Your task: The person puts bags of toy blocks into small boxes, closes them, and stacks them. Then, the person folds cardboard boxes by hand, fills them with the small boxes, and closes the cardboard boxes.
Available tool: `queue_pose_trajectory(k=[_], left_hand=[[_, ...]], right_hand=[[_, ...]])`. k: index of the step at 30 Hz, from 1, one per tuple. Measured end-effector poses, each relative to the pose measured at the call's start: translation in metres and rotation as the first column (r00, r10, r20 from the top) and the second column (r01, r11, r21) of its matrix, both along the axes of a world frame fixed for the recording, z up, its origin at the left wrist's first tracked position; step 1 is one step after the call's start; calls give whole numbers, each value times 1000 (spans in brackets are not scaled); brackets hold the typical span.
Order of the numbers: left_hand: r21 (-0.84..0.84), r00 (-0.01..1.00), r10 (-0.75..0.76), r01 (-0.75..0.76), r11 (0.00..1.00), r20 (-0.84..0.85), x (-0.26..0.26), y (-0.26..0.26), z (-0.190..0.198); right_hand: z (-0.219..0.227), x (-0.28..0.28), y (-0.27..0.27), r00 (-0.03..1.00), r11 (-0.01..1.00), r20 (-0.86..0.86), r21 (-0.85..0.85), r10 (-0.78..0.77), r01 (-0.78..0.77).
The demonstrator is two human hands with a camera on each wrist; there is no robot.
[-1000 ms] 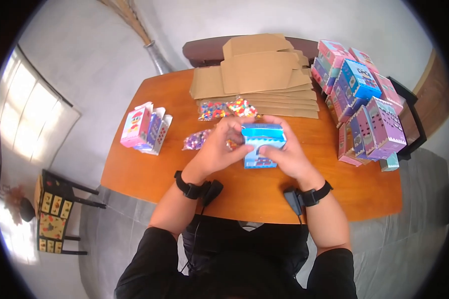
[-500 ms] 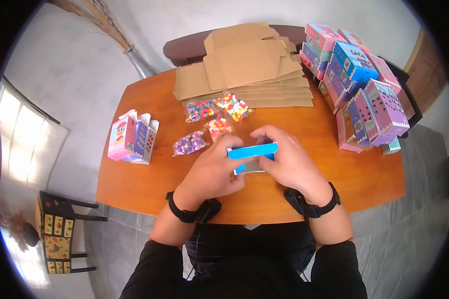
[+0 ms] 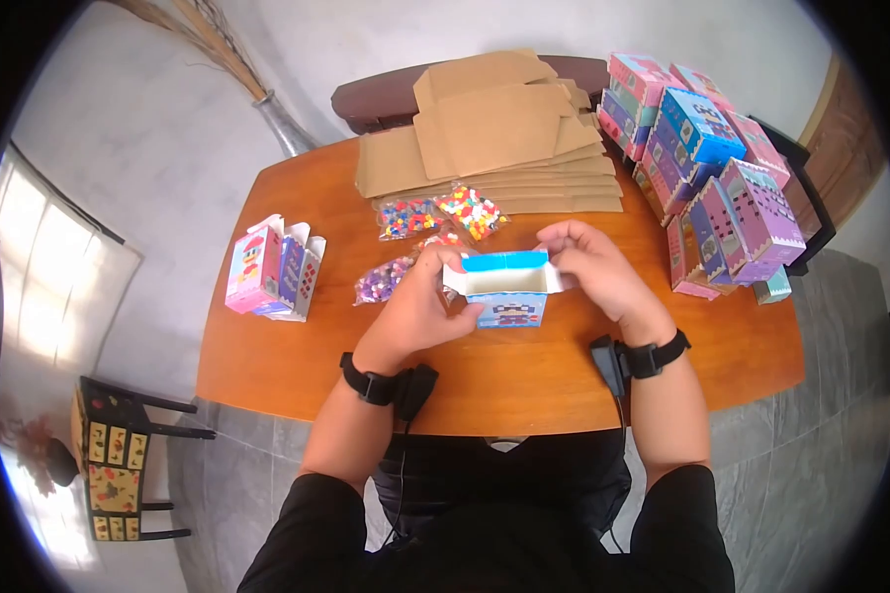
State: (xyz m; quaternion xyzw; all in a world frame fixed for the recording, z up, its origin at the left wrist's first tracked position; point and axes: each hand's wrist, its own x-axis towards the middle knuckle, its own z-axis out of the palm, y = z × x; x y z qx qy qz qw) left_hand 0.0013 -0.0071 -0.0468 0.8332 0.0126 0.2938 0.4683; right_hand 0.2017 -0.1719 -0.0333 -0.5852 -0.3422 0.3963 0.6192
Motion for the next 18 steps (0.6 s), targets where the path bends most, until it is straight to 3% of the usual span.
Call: queue_pose_trajectory(k=[2,4,6,8,10,12,13,15,16,18], left_hand=[[-42,990,-110,114,993,92,7,8,-10],[-87,989,-118,126,988,91,8,11,-16],[-133,988,-131,141,981,84,7,11,-18],[-55,985,-145,151,987,89,7,13,-16],[-84,990,-138,141,987,41,2,6,-2],[-114,991,-130,128,985,-10,0,5,2],[-89,994,-102,98,991,-41,0,6,1],[-66,995,-73,68,995,-67,-2,7,1],[-70,993,-71,65,995,-90,-3,6,4],[-83,992,-70,61,995,-108,-2,5,3]], right_hand=[[3,16,6,983,997,-169,-15,-72,71],[2,30,25,988,993,-104,-43,-115,111],[-12,48,52,982,982,183,-170,-50,82],[-31,52,83,969,978,245,-199,-7,58],[-25,34,97,938,973,346,-224,18,64],[-30,39,104,779,976,613,-216,133,4],[-26,37,105,777,977,615,-213,130,6],[-20,34,104,899,960,420,-281,128,-5],[-25,39,104,896,959,424,-285,130,-4],[-38,56,98,966,996,247,-24,-75,83]])
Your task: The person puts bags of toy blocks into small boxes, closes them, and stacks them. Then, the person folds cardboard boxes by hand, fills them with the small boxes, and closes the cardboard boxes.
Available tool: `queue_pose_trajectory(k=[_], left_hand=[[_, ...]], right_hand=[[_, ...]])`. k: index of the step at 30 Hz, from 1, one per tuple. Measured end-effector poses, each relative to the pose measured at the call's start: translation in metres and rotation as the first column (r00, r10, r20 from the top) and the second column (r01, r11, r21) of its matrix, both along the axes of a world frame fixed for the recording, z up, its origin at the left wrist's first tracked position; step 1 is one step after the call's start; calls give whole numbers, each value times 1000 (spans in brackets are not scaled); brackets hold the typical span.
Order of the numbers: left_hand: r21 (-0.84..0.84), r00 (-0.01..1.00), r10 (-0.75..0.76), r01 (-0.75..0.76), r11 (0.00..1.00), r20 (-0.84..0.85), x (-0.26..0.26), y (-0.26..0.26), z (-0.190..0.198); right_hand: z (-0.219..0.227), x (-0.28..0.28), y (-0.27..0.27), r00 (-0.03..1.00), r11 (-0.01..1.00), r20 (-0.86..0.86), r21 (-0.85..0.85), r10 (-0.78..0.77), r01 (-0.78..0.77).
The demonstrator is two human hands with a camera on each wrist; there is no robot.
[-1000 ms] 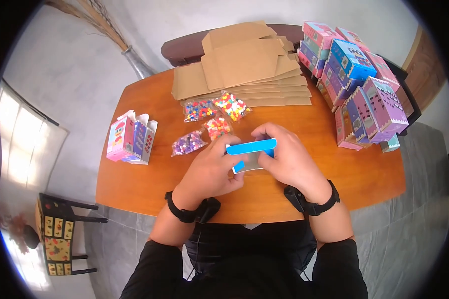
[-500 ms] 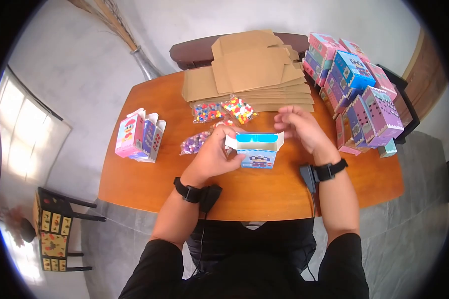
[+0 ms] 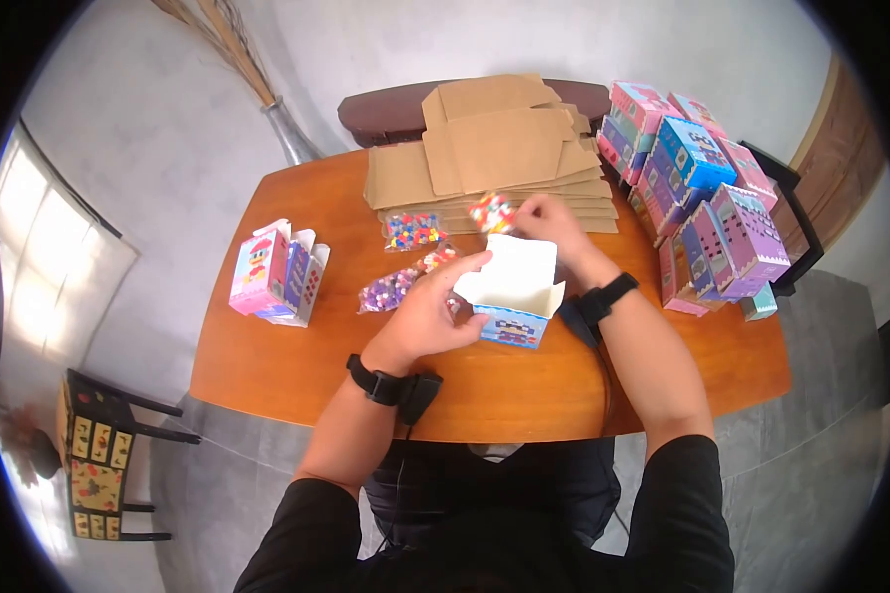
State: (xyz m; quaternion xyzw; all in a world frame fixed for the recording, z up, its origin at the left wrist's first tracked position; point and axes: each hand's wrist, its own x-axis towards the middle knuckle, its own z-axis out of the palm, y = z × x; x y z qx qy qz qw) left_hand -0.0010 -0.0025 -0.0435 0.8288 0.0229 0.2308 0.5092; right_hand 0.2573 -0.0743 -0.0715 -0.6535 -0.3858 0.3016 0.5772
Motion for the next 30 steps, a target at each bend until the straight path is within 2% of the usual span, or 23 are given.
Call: queue_pose_trajectory(k=[2,3,4,6,7,8,10,11,12,14,15,17,18,21,23,24,26,30], left_hand=[[142,993,-10,-6,990,114,3,2,-2],[138,993,-11,-5,990,116,3,2,-2],[145,994,-1,-16,989,111,2,1,0],[148,994,10,-26,989,106,2,0,3],[137,996,12,-25,990,92,2,0,4],[127,997,13,-23,992,77,2,0,4],[141,998,20,-29,990,65,1,1,1],[161,998,30,-39,986,58,1,2,-1],[159,998,28,-37,987,59,3,4,-3],[205,992,-4,-22,978,126,5,6,-6],[206,992,-5,-21,978,126,5,6,-8],[145,995,31,-44,989,90,4,4,-5],[146,995,35,-48,988,91,4,5,-6],[90,997,5,-11,996,72,5,5,-9],[83,997,22,-28,996,79,5,3,-6],[83,997,21,-27,996,75,5,3,-7],[122,989,44,-61,991,141,6,3,-9],[50,995,48,-52,997,93,5,2,-6]], right_hand=[[21,-4,-20,984,950,-62,256,-169,180],[32,-3,-32,976,893,-16,401,-216,204],[45,-3,-43,963,816,23,538,-267,213],[80,-23,-67,967,735,15,653,-255,184],[90,-29,-79,977,726,91,683,-195,82],[100,-39,-88,976,728,89,680,-197,85],[118,-64,-100,890,846,441,514,-117,-143],[127,-73,-106,839,935,542,319,-44,-157],[132,-80,-105,713,951,701,227,-12,-208],[133,-89,-98,517,959,856,120,32,-258],[131,-93,-95,517,959,856,120,31,-257],[126,-98,-91,686,969,725,204,-56,-136],[127,-96,-92,686,968,726,205,-54,-141],[128,-92,-93,664,963,748,173,9,-208],[133,-95,-96,537,974,843,114,10,-198],[136,-97,-98,541,974,841,115,9,-196],[142,-103,-99,408,973,910,24,74,-232],[140,-110,-97,477,960,865,-18,156,-280]])
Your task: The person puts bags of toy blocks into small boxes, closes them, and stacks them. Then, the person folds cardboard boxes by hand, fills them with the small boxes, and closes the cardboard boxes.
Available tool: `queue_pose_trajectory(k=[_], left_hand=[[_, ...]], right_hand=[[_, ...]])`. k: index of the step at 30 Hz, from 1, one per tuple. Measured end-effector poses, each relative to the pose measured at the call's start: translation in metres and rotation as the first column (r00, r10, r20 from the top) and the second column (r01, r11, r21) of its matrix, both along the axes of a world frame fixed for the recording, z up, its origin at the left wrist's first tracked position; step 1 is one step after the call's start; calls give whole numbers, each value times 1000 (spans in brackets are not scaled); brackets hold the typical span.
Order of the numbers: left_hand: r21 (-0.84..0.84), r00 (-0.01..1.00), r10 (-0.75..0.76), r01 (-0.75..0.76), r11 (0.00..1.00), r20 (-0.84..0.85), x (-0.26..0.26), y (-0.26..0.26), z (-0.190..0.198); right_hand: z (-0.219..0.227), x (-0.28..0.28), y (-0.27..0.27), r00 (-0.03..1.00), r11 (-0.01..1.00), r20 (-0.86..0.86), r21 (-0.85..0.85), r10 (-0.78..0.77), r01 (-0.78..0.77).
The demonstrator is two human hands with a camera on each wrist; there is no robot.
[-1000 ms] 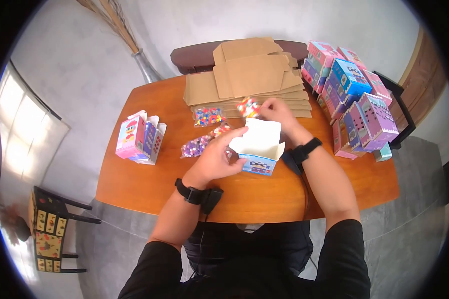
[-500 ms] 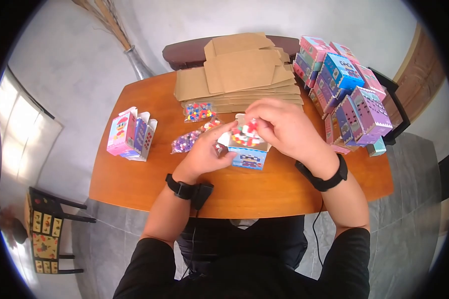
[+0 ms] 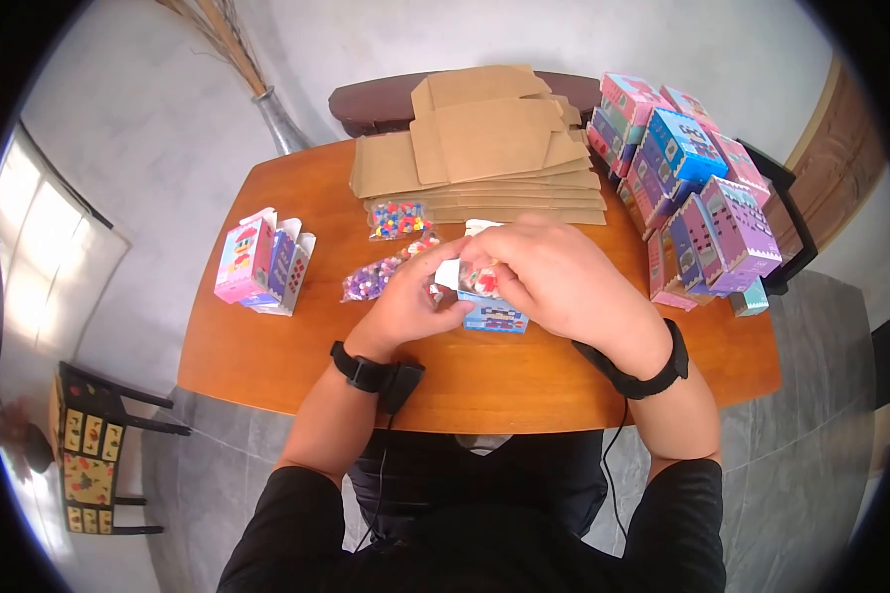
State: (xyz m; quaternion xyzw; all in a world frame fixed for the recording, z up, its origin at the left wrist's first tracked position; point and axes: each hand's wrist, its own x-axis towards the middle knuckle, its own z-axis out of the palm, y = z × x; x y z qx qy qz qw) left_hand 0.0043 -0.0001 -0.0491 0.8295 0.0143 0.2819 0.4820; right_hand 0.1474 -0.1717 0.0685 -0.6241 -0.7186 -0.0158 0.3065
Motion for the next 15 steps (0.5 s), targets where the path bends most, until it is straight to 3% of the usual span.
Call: queue_pose_trajectory(k=[3,5,6,8,9,11,12,14,15], left_hand=[[62,999,-19,22,998,-41,1,4,-3],[83,996,-52,46,996,77,1,2,-4],[82,996,-55,49,995,75,2,2,-7],[92,998,-23,17,996,59,2,2,-8],[94,998,-21,15,995,62,2,2,-9],[-208,996,-88,88,974,7,0,-3,-2],[-212,997,-78,79,974,10,-2,-4,-1],[-282,984,-155,173,944,84,-3,-6,-1],[-283,985,-154,171,944,84,-3,-4,-1]], right_hand=[[-2,4,5,993,999,-111,-32,29,-33],[-3,8,10,985,970,-170,-244,-32,-11],[-8,9,10,984,970,-172,-244,-35,-9],[-21,9,14,996,999,86,43,-24,20],[-23,11,12,996,999,89,45,-22,18],[-28,26,-2,926,994,-360,-62,-109,92],[-34,33,-6,929,994,-357,-67,-101,83],[-50,49,-17,731,981,-654,-110,-194,162],[-58,57,-22,636,971,-736,-218,-231,101]])
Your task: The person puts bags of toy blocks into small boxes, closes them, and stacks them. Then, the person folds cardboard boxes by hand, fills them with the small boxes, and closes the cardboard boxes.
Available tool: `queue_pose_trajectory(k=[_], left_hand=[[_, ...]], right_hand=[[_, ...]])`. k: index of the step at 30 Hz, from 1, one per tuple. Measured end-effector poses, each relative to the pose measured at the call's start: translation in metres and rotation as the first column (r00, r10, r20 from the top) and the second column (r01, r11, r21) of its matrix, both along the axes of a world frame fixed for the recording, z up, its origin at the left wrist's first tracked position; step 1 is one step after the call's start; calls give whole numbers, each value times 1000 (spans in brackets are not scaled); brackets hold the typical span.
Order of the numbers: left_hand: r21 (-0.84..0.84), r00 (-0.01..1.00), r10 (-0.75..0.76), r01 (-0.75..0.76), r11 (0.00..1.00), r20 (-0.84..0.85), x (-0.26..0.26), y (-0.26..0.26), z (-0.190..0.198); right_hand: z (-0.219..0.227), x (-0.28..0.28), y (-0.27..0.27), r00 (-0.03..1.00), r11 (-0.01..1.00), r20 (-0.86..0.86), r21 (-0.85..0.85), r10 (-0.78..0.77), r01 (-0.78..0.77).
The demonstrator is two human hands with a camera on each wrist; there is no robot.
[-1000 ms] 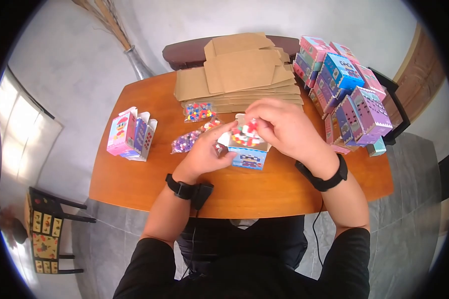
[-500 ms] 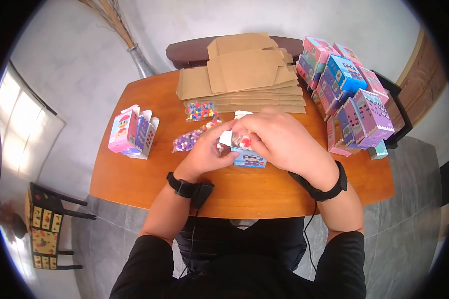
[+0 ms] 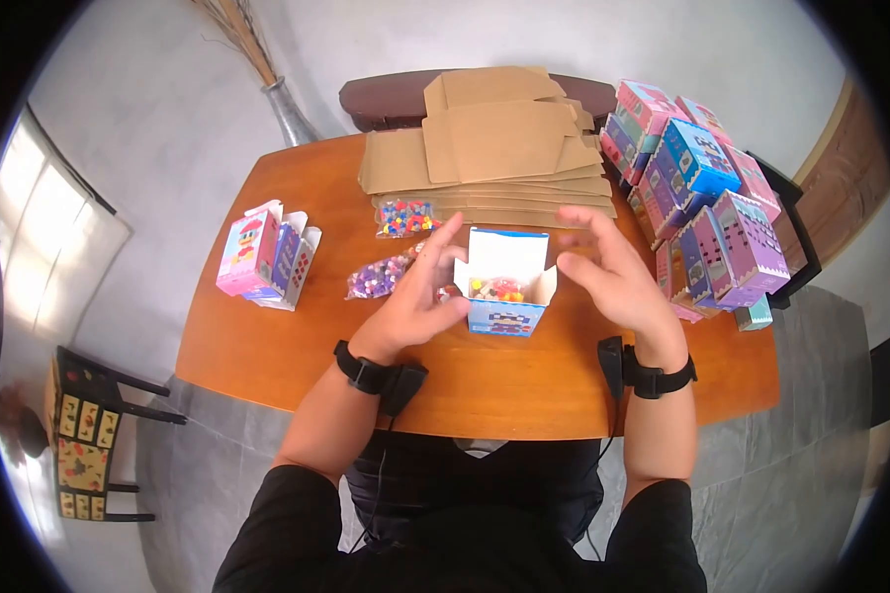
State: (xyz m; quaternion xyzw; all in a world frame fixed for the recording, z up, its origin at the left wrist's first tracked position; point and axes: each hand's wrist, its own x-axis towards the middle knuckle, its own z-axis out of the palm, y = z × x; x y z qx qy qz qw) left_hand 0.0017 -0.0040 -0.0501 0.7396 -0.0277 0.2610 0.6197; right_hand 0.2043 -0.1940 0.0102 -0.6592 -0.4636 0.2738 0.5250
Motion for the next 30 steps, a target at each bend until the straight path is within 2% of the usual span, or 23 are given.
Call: queue_pose_trajectory(k=[1,2,3,6,8,9,11,12,13,14,15,17,19,24,28,30], left_hand=[[-143,997,-71,70,987,-2,1,2,0],[-281,990,-142,137,950,3,2,4,-1],[-280,989,-145,137,950,-8,5,3,-1],[-387,981,-196,180,904,-1,14,-5,-5],[-270,987,-156,157,950,24,17,-8,-9],[-273,986,-164,162,948,19,16,-10,-9],[-178,996,59,-47,983,61,12,-15,-9],[103,980,122,-139,985,158,12,-3,-12],[106,981,117,-134,985,153,9,-2,-6],[234,978,92,-136,963,188,6,-2,0],[357,974,62,-140,924,220,3,-2,7],[369,980,37,-109,923,196,-1,-2,14],[380,984,17,-84,921,177,-1,-2,13],[298,980,59,-114,948,189,3,-3,5],[361,977,68,-138,922,200,3,-3,8],[381,963,112,-202,902,246,3,-10,17]], right_hand=[[-10,0,1,1000,1000,-2,0,1,-1],[-21,-2,4,986,994,-133,50,100,-94],[-30,-3,5,945,978,-261,115,199,-175],[-33,-19,14,912,977,-354,138,205,-165],[-38,-24,18,893,962,-390,230,227,-144],[-38,-27,18,892,964,-395,229,219,-136],[-34,-31,16,995,945,-101,326,14,20],[-35,-29,15,994,944,-107,328,10,26],[-34,-24,15,997,929,45,363,59,-72],[-35,-21,14,975,908,197,382,100,-171],[-35,-21,14,977,909,191,385,93,-162],[-34,-23,13,963,898,209,369,171,-239],[-29,-25,12,960,897,228,372,162,-240],[-27,-27,11,963,901,224,370,149,-225],[-32,-23,11,967,912,197,343,163,-224],[-34,-22,12,970,914,184,343,161,-217]])
